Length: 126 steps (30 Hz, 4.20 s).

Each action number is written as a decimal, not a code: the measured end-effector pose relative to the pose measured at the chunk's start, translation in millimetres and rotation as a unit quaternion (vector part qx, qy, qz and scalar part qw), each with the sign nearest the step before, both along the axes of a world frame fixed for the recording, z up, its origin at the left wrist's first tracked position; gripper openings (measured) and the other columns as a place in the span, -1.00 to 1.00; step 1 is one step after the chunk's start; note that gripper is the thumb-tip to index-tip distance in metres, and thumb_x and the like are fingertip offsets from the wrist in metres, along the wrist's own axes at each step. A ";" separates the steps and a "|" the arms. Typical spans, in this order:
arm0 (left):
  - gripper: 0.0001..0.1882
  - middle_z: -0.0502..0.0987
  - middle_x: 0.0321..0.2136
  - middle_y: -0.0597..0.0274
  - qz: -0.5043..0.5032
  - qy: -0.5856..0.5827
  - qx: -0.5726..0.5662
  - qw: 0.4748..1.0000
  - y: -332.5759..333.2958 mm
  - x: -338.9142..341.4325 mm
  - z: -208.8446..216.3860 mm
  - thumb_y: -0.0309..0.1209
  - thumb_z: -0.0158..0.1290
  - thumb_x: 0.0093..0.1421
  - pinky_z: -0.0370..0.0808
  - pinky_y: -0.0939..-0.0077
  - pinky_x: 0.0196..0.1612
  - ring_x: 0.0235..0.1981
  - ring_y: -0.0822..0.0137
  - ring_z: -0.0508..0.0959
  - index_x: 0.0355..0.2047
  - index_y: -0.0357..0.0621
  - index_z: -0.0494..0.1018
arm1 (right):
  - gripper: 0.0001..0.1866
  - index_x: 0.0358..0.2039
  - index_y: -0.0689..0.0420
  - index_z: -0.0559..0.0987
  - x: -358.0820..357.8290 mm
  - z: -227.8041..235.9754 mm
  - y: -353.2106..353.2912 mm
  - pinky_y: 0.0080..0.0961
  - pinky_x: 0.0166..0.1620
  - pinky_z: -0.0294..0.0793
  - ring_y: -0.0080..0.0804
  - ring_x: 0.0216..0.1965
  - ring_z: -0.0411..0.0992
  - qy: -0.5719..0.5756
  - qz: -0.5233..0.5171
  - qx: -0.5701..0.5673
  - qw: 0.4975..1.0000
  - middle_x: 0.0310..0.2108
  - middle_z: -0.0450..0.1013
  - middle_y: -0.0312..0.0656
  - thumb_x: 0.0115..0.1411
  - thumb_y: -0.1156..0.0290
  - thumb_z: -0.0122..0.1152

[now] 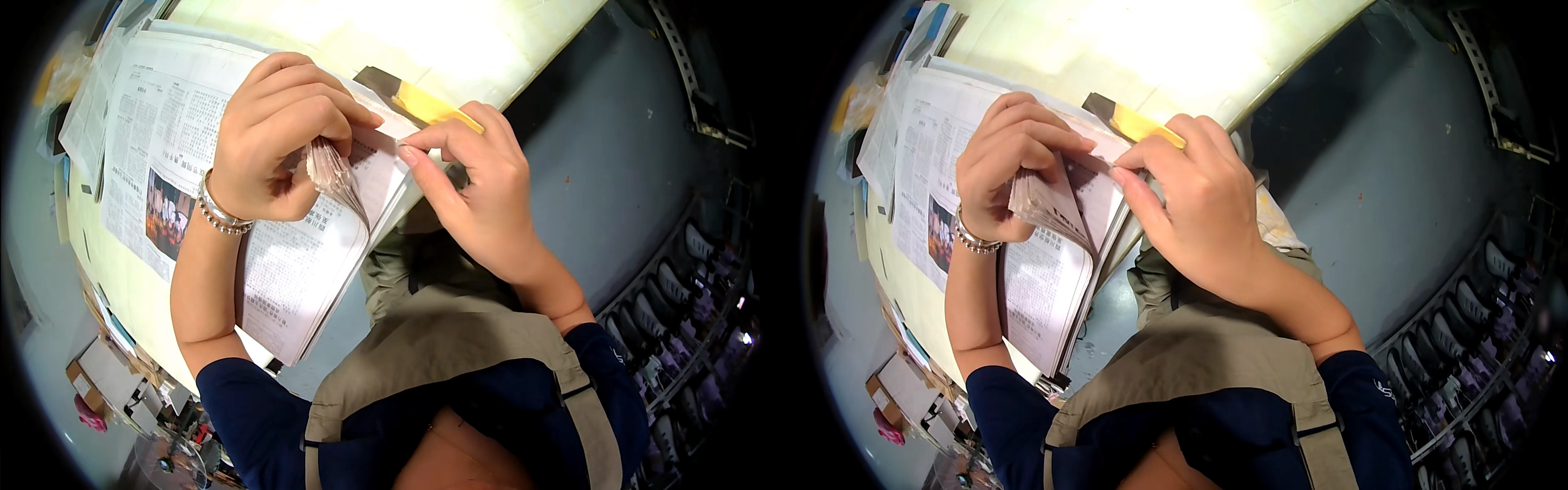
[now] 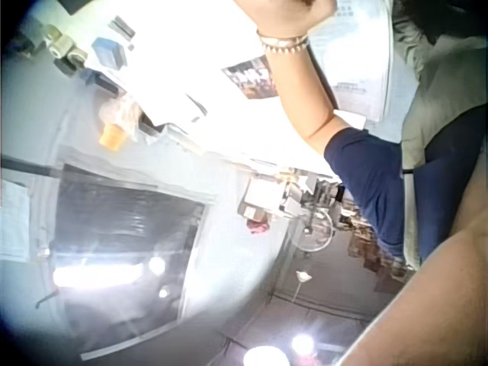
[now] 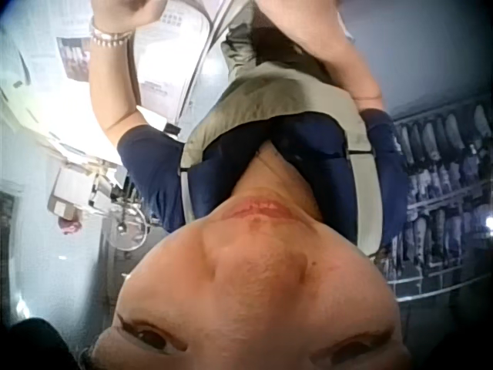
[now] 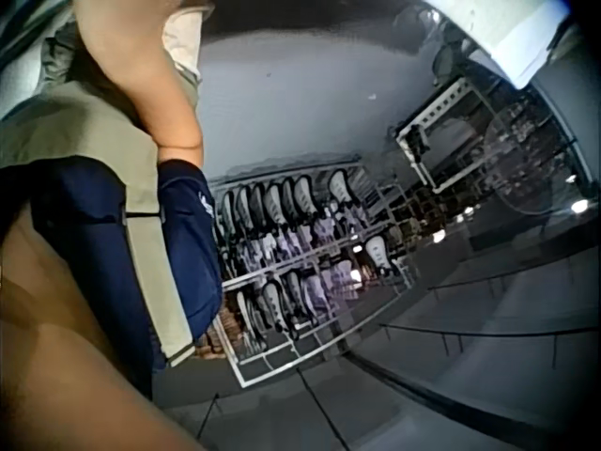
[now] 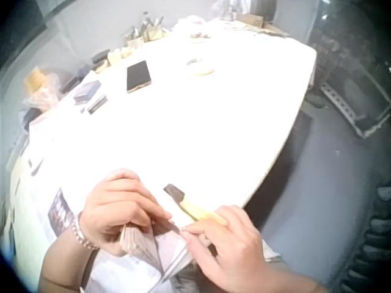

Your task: The person uses a yellow utility knife to apply a strip of clear tape to the edge of a stack of papers. They repeatedly smooth the tape down the edge of the paper stack using the flat side of the knife blade.

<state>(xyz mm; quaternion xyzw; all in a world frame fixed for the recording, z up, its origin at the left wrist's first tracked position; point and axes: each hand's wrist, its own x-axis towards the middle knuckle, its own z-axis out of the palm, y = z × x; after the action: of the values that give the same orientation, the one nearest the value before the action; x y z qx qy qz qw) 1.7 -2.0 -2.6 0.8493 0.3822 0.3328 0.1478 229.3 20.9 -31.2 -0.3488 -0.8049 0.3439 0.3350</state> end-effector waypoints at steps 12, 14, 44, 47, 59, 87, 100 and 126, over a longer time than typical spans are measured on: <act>-0.80 0.61 -0.48 0.21 0.012 -0.017 0.031 0.999 3.1 7.7 3.2 -0.55 -0.08 -0.43 0.43 0.41 -0.30 -0.48 0.21 0.53 -0.65 -0.10 0.33 | -0.90 -0.50 0.10 0.57 1.2 2.9 3.0 -0.38 -0.42 0.35 -0.28 -0.40 0.37 0.001 0.001 -0.062 0.998 -0.53 0.37 -0.23 -0.05 0.43 0.33; -0.76 0.62 -0.42 0.11 -0.004 -0.010 0.002 1.000 0.9 1.1 -0.1 -0.22 0.02 -0.20 0.41 0.30 -0.25 -0.43 0.13 0.54 -0.62 -0.11 0.33 | -0.88 -0.51 0.10 0.57 0.5 6.4 4.2 -0.39 -0.42 0.36 -0.28 -0.40 0.37 -0.015 -0.006 -0.060 0.998 -0.54 0.37 -0.24 -0.06 0.40 0.34; -0.48 0.61 -0.39 -0.03 -0.013 -0.003 0.022 1.000 -0.8 -0.7 1.5 0.07 0.08 0.04 0.41 0.30 -0.31 -0.43 0.09 0.52 -0.64 -0.15 0.29 | -0.91 -0.40 0.10 0.59 -2.1 4.5 25.7 -0.40 -0.42 0.35 -0.30 -0.48 0.37 0.072 -0.019 0.075 0.994 -0.52 0.44 -0.25 0.10 0.38 0.25; -0.51 0.61 -0.39 -0.04 -0.012 -0.006 0.028 1.000 -0.7 0.3 -0.9 0.03 0.08 0.05 0.41 0.30 -0.32 -0.44 0.10 0.52 -0.64 -0.15 0.28 | -0.83 -0.25 0.18 0.58 22.4 20.3 30.5 -0.64 -0.47 0.28 -0.58 -0.56 0.30 0.116 -0.042 -0.053 0.991 -0.49 0.45 -0.30 0.28 0.45 0.03; -0.47 0.61 -0.39 -0.07 -0.026 -0.013 0.035 0.999 0.5 -2.2 -0.9 0.10 0.09 0.03 0.42 0.27 -0.31 -0.43 0.10 0.52 -0.64 -0.14 0.28 | -0.76 -0.35 0.28 0.56 39.1 51.2 34.7 -0.79 -0.55 0.06 -0.77 -0.61 0.16 0.076 -0.015 -0.139 0.987 -0.57 0.37 -0.38 0.32 0.41 -0.02; -0.50 0.61 -0.37 -0.05 -0.025 -0.007 0.035 0.999 1.3 -0.4 -1.5 0.06 0.08 0.04 0.43 0.28 -0.31 -0.39 0.06 0.56 -0.63 -0.15 0.30 | -0.72 -0.36 0.22 0.57 28.2 62.4 72.6 -0.75 -0.58 0.00 -0.78 -0.66 0.11 -0.054 0.090 -0.128 0.986 -0.71 0.23 -0.44 0.33 0.31 -0.02; -0.70 0.61 -0.37 0.00 -0.002 0.008 0.006 1.000 1.3 3.8 -3.7 -0.16 0.03 -0.06 0.47 0.29 -0.25 -0.32 0.05 0.56 -0.63 -0.14 0.32 | -0.71 -0.31 0.21 0.57 25.7 45.2 79.1 -0.73 -0.56 -0.01 -0.78 -0.65 0.06 -0.066 0.126 -0.180 0.973 -0.73 0.15 -0.47 0.34 0.29 -0.05; -0.78 0.49 -0.58 0.14 0.027 -0.009 -0.060 0.998 0.7 9.5 -5.5 -0.45 -0.09 -0.44 0.40 0.42 -0.35 -0.48 0.16 0.44 -0.63 -0.19 0.34 | -0.68 -0.31 0.18 0.57 16.2 26.5 101.3 -0.76 -0.59 -0.07 -0.80 -0.67 0.02 -0.079 0.200 -0.273 0.938 -0.71 0.12 -0.51 0.33 0.20 -0.03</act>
<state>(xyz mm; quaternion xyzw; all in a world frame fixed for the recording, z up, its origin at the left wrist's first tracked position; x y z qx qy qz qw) 11.3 -1.3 -8.1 0.8253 0.4231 0.3207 0.1924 245.6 122.2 -4.6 -0.2847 -0.7570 0.5818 0.0863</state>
